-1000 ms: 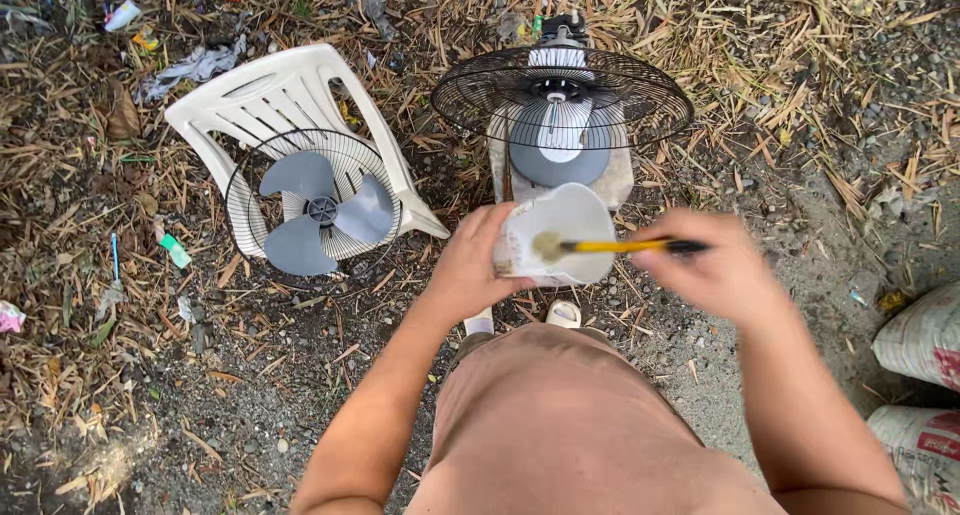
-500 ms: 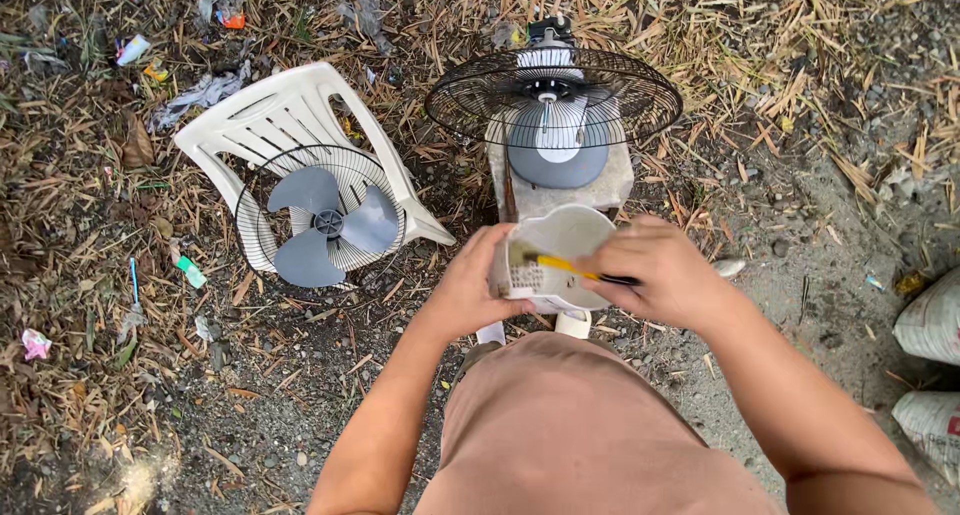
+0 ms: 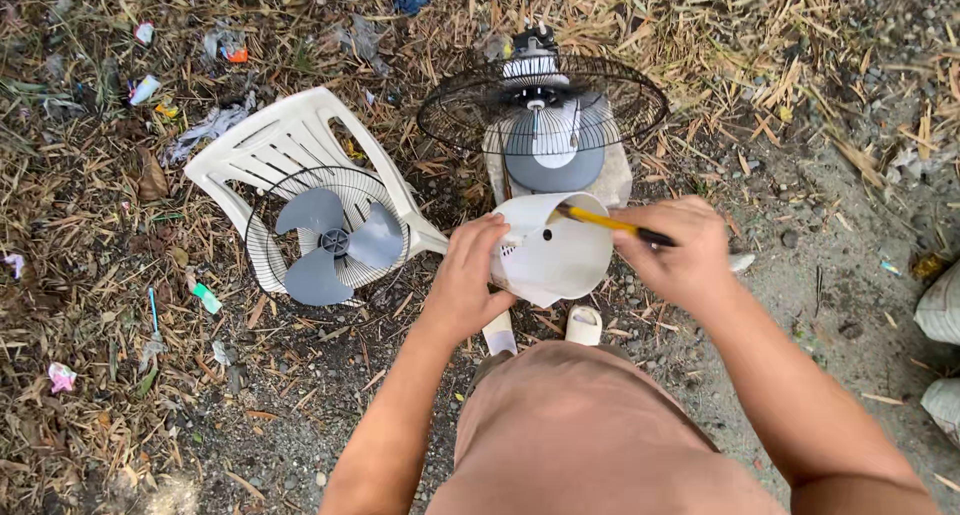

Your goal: The person services an electric fan outdoors. They unscrew the blade cap with a screwdriver, remove the fan blades and front guard, brush dust from the motor housing and rear cover, and use a long screwdriver to work on the rear housing screws.

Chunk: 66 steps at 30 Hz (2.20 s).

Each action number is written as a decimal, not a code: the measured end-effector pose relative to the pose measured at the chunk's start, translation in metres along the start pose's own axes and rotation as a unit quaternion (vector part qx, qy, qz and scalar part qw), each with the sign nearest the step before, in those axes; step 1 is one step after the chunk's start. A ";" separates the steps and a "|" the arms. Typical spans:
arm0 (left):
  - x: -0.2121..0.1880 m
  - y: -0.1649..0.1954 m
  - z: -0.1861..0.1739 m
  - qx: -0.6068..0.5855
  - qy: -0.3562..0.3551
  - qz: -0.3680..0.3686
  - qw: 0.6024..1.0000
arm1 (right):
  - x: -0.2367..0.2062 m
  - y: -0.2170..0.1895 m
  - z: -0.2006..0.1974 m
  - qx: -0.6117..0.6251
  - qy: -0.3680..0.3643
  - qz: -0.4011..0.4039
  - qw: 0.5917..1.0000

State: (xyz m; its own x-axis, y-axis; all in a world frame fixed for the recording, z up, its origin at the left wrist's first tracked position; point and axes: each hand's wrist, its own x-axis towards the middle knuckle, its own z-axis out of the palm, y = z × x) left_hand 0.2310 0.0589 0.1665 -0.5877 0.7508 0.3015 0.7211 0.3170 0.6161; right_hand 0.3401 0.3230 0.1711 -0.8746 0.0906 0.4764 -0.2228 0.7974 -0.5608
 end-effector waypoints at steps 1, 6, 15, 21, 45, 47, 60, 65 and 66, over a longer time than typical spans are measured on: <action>0.002 0.001 0.000 -0.005 0.013 0.001 1.000 | 0.001 -0.001 -0.006 0.006 -0.001 0.014 1.000; 0.002 0.005 0.001 0.012 0.020 0.064 0.998 | -0.005 -0.016 -0.005 0.057 -0.156 -0.029 0.986; -0.003 0.003 0.001 0.071 0.040 0.069 0.994 | -0.012 0.029 -0.068 0.174 -0.129 0.179 0.960; 0.001 0.018 0.011 0.101 0.019 0.053 0.993 | -0.012 0.017 -0.066 0.271 -0.174 0.206 0.924; -0.040 -0.030 -0.016 0.008 -0.020 -0.091 0.996 | 0.030 -0.008 0.056 0.231 -0.265 -0.007 0.936; -0.051 -0.053 -0.018 -0.025 -0.019 -0.079 0.996 | 0.049 -0.020 0.102 0.167 -0.259 -0.043 0.950; -0.194 -0.429 -0.082 -0.074 0.175 -0.513 0.837 | 0.153 -0.043 0.309 0.176 -0.216 0.264 0.923; -0.186 -0.538 -0.052 -0.216 0.245 -0.649 0.687 | 0.148 -0.067 0.382 0.141 -0.302 0.232 0.914; -0.179 -0.552 -0.046 -0.245 0.258 -0.648 0.673 | 0.144 -0.069 0.389 0.137 -0.311 0.257 0.905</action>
State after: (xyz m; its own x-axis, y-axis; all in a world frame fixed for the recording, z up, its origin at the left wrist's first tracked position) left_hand -0.0782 -0.2770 -0.1941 -0.7476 -0.3139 -0.5853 -0.6532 0.1878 0.7335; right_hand 0.0616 0.0490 0.0147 -0.9469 -0.0138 -0.3213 0.2588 0.5604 -0.7867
